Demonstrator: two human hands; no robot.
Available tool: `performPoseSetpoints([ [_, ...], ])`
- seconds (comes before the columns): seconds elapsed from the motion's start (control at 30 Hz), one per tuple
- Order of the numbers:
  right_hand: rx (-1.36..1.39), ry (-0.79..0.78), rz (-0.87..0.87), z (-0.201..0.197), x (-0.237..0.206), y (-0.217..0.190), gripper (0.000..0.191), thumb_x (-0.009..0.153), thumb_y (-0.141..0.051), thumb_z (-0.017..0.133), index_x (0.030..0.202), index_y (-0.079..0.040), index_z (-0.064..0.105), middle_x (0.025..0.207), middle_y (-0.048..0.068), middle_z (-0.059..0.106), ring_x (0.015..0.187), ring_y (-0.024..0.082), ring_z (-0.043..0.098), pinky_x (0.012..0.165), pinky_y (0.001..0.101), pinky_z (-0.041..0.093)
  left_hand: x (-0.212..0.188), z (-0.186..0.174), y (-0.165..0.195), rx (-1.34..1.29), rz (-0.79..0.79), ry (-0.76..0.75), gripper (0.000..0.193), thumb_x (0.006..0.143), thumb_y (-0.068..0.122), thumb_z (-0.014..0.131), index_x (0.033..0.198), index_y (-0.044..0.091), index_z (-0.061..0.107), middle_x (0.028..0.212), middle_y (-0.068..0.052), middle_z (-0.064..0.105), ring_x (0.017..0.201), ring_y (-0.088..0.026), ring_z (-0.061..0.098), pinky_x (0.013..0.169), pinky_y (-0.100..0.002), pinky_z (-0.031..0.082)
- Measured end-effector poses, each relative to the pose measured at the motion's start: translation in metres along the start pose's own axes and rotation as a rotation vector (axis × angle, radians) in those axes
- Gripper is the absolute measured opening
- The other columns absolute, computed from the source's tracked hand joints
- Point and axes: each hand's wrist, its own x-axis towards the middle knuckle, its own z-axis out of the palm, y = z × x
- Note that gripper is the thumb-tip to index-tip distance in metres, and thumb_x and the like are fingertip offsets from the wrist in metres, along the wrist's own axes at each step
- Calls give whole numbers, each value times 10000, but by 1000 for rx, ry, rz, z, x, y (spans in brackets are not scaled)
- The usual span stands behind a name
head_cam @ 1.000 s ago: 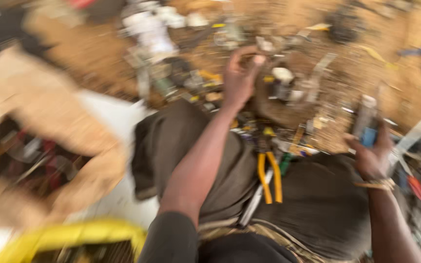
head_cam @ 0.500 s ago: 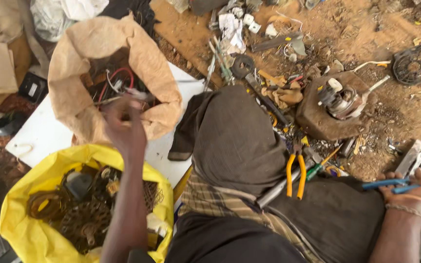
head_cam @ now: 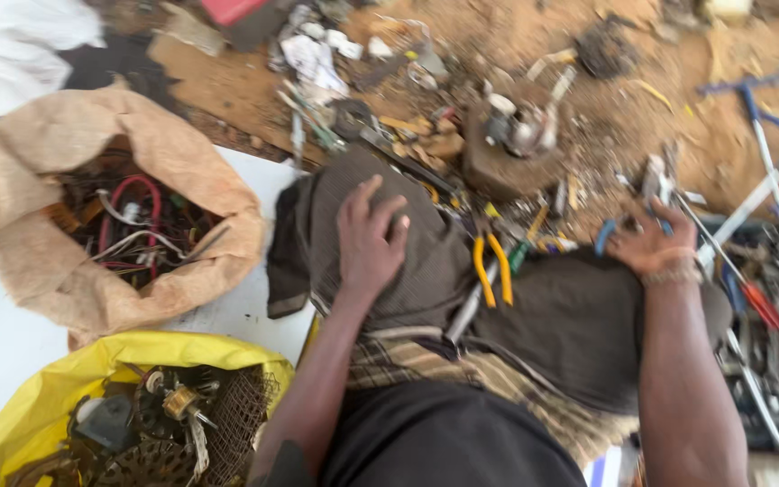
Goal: The person sits on the ground and uses pliers and a screwdriver to disassemble a small electrical motor. They remove the outer casing and then use the screwdriver to pry out internal components from the motor housing.
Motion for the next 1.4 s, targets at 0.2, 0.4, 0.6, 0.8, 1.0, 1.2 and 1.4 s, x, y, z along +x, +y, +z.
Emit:
performPoseSetpoints([
  [0.2,-161,199,-129,25,2,-27,393,930,-309,579,1270,-123,647,1298,114,575,1118,350,579,1012,619,480,14,-23,-5,-235,-308,-10,243,918,210,742,1144,127,706,1425,-107,564,1326,-302,536,1093,-462,471],
  [0.4,-535,233,-146,25,33,-63,449,945,-310,623,1344,-118,696,1211,164,613,1137,327,583,1006,530,501,34,-2,6,-258,-324,-96,244,942,209,729,1163,107,703,1423,-109,564,1362,-327,489,1085,-464,445],
  [0.6,-1496,598,-856,41,68,-40,415,944,-303,881,1209,-16,742,1182,254,704,1083,352,659,941,492,539,128,100,-3,-258,-159,-344,458,897,294,769,1300,109,652,1368,-102,603,1324,-327,525,1140,-488,441],
  [0.8,-1231,299,-869,135,126,-24,421,1002,-285,743,1353,-69,657,1305,178,692,1159,266,704,979,383,593,199,224,-34,-304,-184,-524,899,862,631,746,1470,17,500,1376,-248,487,1317,-416,458,1073,-552,421],
  [1.0,-1281,212,-784,225,202,-40,337,1010,-177,690,1311,-25,669,1206,204,722,999,244,740,829,352,641,219,258,-69,-196,-102,-768,864,784,628,792,1359,30,551,1407,-172,435,1341,-377,391,1106,-575,375],
  [1.2,-1096,257,-690,261,209,-40,167,1033,-102,649,1163,-7,694,1037,140,777,860,193,817,729,328,644,226,256,-69,-288,27,-641,758,756,392,874,1348,32,567,1384,-120,481,1312,-315,449,1137,-554,358],
  [1.4,-437,95,-629,206,170,-34,124,1086,-80,639,1170,11,657,1085,160,748,974,243,785,877,397,697,217,243,-53,-282,309,-373,680,789,325,855,1374,128,571,1366,-59,557,1333,-273,494,1195,-471,418],
])
